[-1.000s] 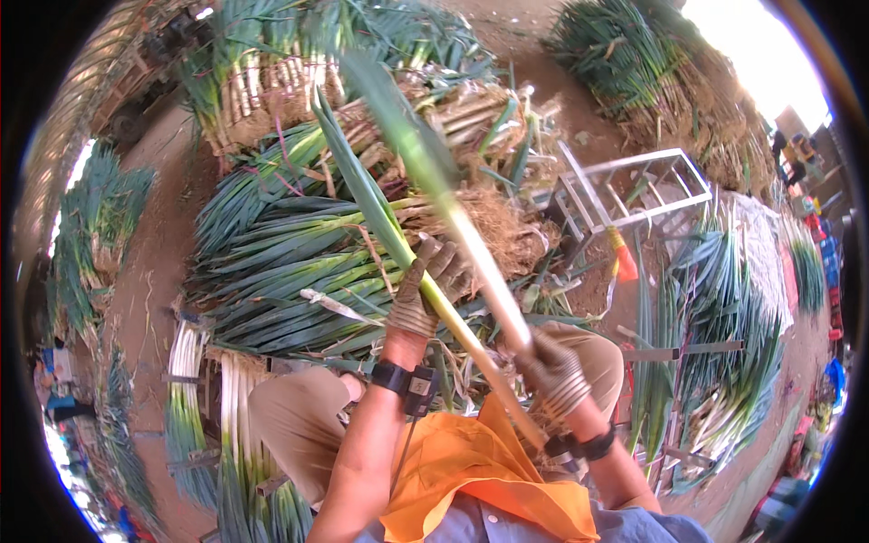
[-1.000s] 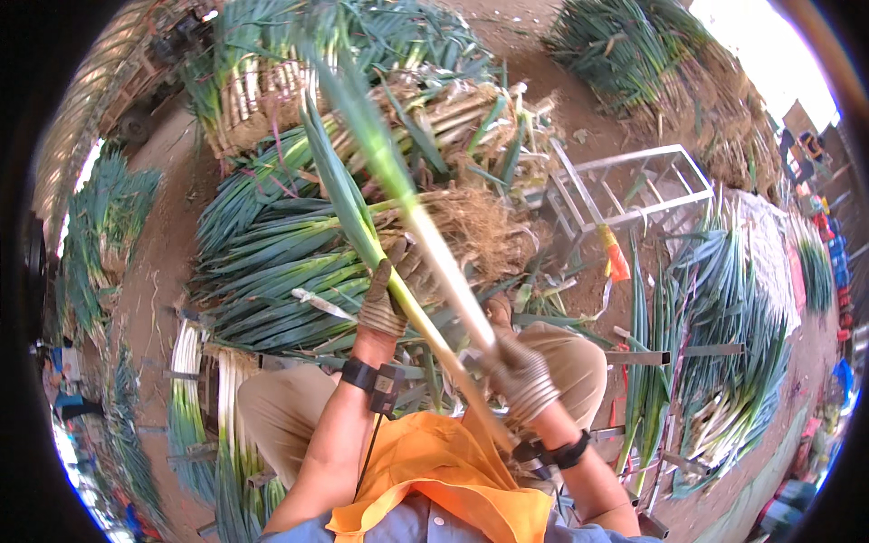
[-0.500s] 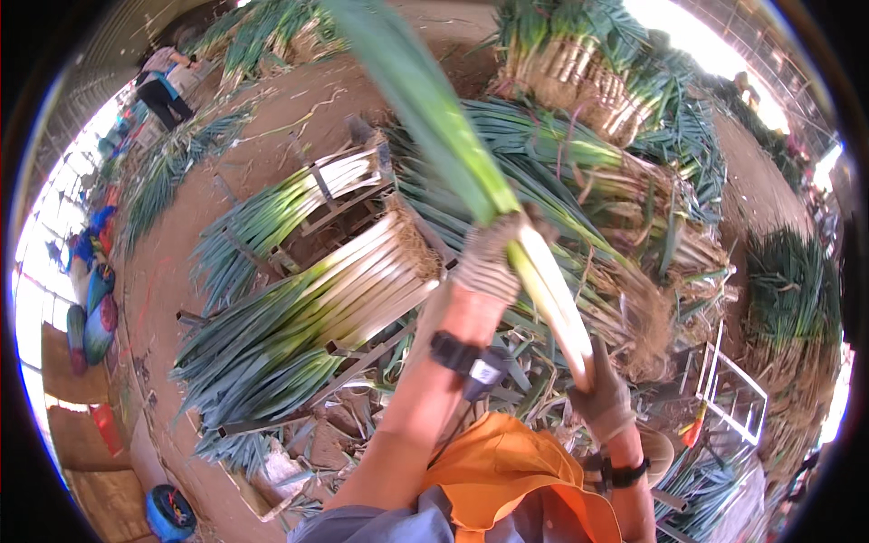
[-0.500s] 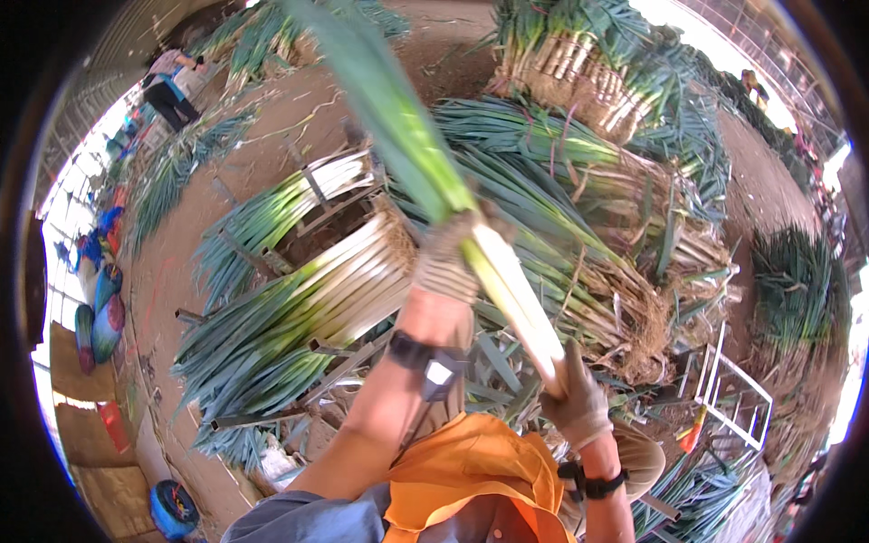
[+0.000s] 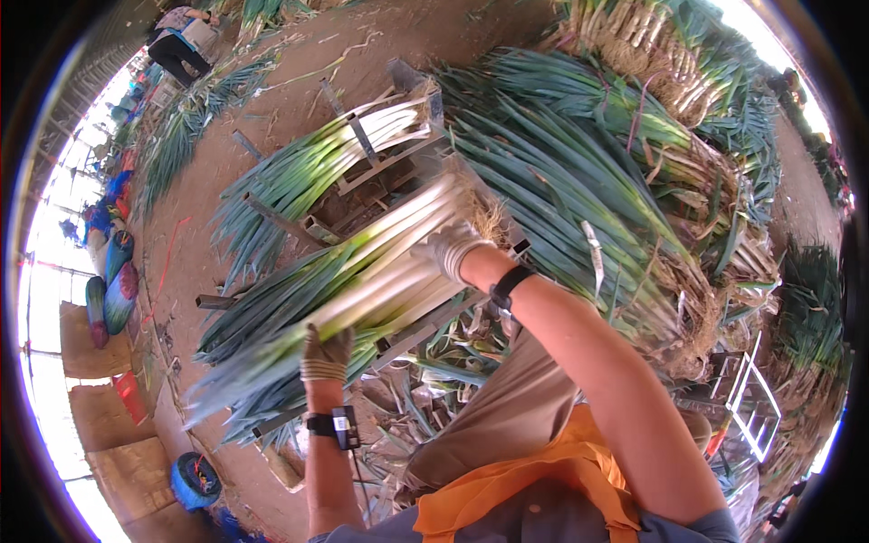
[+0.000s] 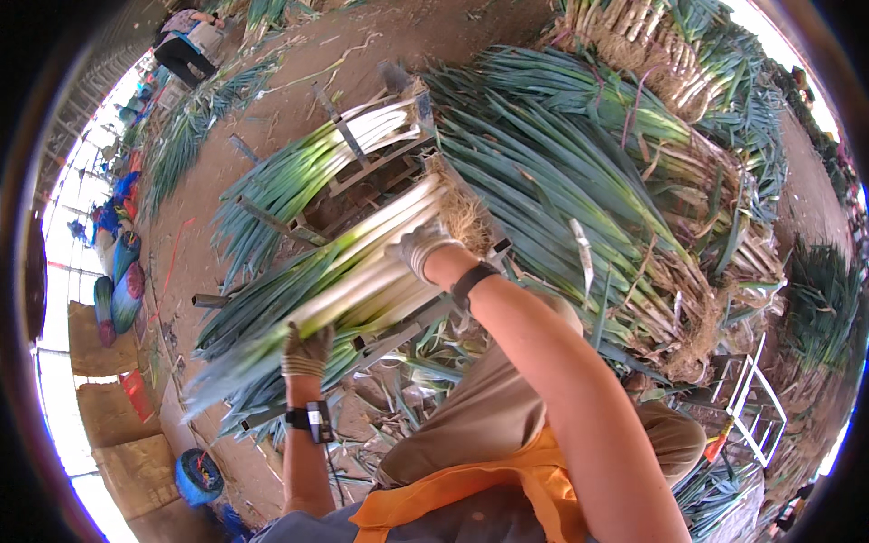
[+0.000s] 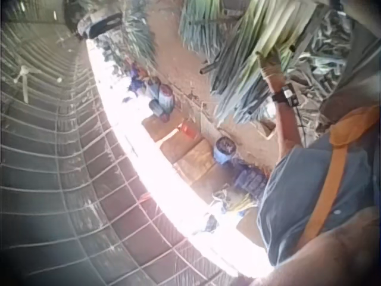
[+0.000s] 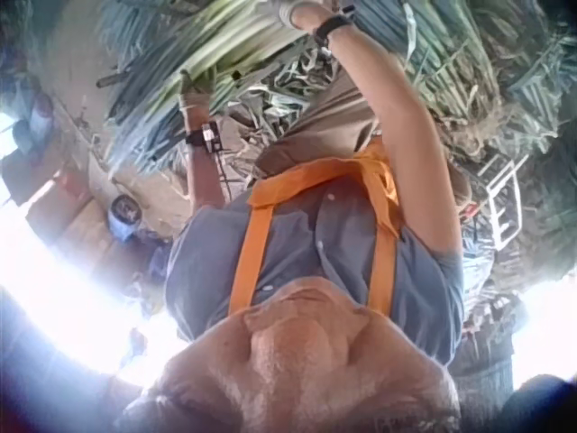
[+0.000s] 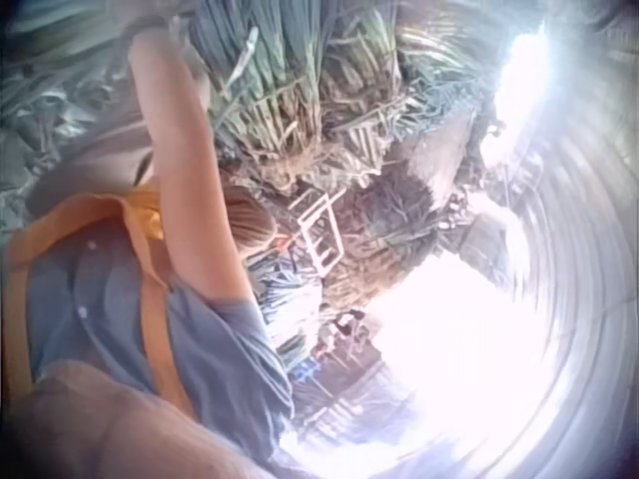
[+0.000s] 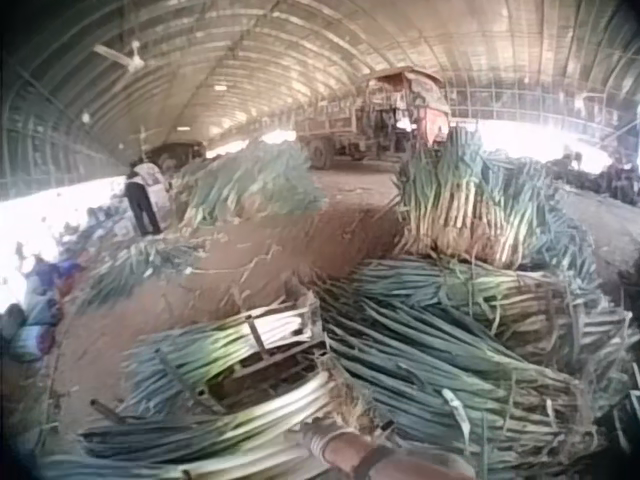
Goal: The person sits on the ground and repeatedly picks up long green vegetables, peels off outer layers by hand, and places the trimmed stalks into a wooden crate. The person handles the vegetables one at a time, removing dry or damaged outer leaves before stacking them.
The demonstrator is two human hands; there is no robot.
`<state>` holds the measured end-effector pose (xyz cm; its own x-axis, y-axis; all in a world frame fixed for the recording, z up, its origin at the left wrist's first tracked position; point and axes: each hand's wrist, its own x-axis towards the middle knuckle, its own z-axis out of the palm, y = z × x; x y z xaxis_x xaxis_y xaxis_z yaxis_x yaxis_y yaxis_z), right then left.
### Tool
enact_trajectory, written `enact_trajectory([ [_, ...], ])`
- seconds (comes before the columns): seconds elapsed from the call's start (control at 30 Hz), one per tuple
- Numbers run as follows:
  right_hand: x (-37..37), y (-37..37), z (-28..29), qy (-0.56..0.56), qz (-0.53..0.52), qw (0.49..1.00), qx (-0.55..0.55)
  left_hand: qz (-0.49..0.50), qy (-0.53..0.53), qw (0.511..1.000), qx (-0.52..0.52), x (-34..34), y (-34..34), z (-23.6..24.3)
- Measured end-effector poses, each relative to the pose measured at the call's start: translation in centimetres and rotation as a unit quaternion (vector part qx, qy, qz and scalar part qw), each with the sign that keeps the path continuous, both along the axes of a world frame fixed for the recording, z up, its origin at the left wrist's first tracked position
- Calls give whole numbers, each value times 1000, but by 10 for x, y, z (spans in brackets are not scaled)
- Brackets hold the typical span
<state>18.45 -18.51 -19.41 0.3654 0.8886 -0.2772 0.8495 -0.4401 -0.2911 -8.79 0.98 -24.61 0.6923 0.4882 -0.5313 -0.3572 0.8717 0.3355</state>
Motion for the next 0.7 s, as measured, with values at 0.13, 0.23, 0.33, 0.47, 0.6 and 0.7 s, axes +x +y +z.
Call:
enact_trajectory([
  [0.13,-9,32,-50,41,35,996,-77,-153,349,905,187,-51,-13,-50],
  [0.23,5,35,-87,83,-15,988,-128,-275,465,500,677,-16,-18,11],
  [0.33,13,34,-70,102,-71,977,-174,-328,479,149,800,14,-9,27],
  [0.47,29,21,-114,47,1,983,-179,-393,412,184,801,9,5,-17],
  [0.6,41,7,-147,65,-75,971,-218,-385,377,226,812,23,11,-55],
  [0.7,30,9,-137,43,-102,974,-196,-378,374,236,813,18,16,-72],
])
